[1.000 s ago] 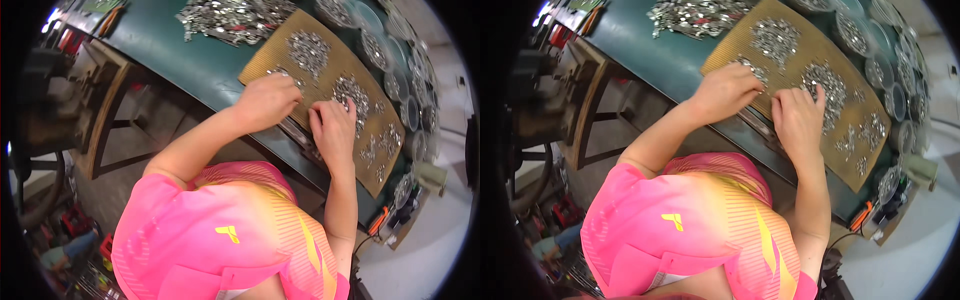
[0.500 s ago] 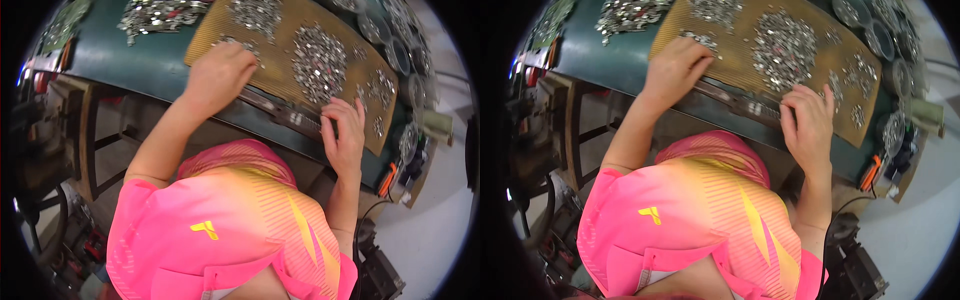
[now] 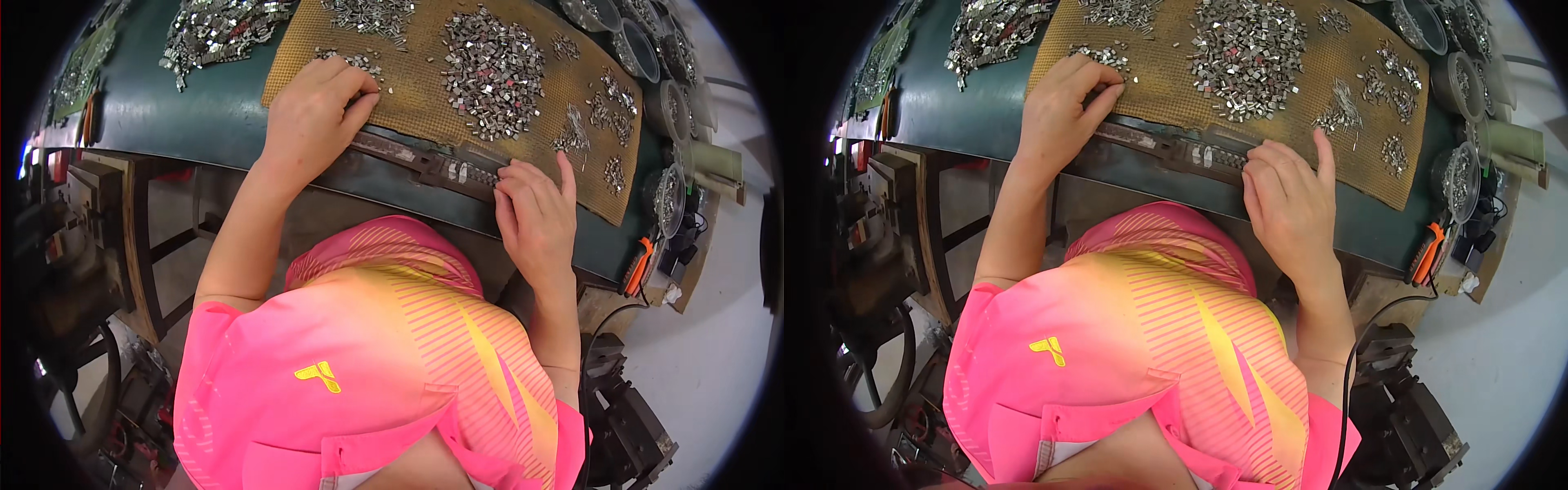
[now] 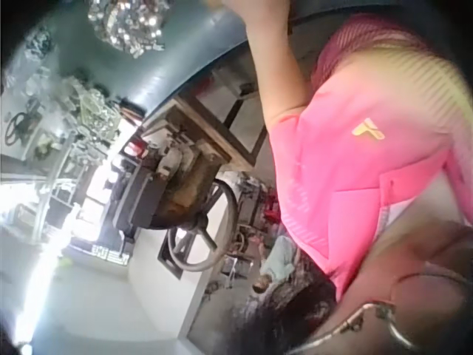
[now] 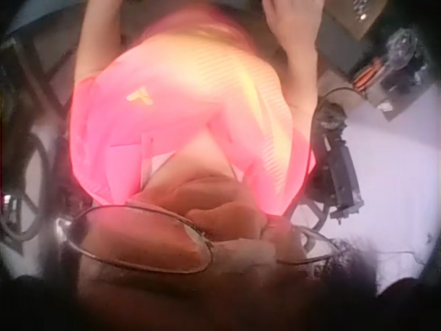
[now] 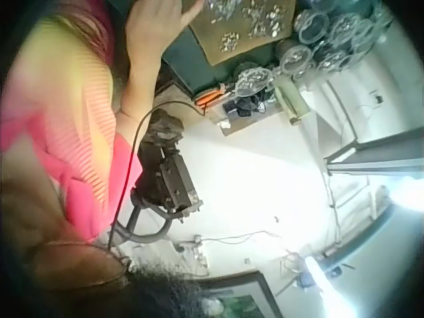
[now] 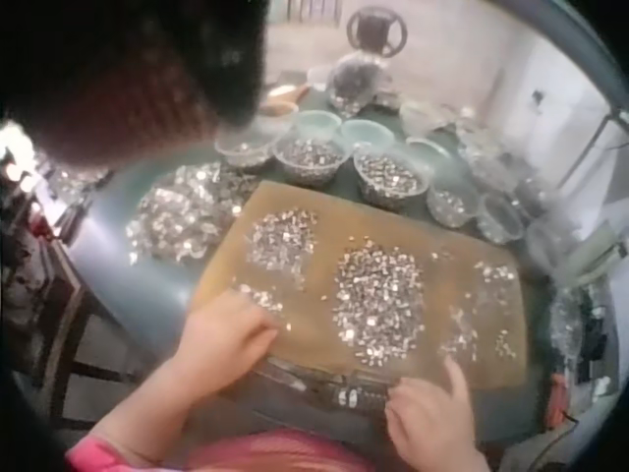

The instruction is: The person arranges small metal components into a metal fixture by hand, inserts the fixture into a manual press machine, rotates the handwheel to press it, and continues fitting metal components into the fixture.

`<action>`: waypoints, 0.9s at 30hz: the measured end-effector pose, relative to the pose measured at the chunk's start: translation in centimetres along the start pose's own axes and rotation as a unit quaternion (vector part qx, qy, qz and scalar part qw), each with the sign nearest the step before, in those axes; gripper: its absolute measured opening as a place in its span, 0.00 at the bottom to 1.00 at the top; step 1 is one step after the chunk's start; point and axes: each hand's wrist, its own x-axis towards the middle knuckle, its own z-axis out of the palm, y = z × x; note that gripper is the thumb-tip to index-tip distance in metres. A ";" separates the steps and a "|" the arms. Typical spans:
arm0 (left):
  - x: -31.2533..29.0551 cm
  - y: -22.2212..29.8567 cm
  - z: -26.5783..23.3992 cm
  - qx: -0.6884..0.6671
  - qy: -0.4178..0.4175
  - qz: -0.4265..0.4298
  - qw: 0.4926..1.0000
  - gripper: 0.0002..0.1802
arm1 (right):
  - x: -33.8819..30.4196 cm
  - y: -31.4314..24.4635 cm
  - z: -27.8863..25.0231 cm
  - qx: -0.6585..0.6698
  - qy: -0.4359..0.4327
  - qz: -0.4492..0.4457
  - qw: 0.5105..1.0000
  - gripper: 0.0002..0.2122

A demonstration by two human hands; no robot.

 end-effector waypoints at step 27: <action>0.5 6.5 2.5 -0.222 -0.055 0.116 0.967 0.10 | -0.8 0.1 0.7 0.173 0.040 0.149 0.973 0.07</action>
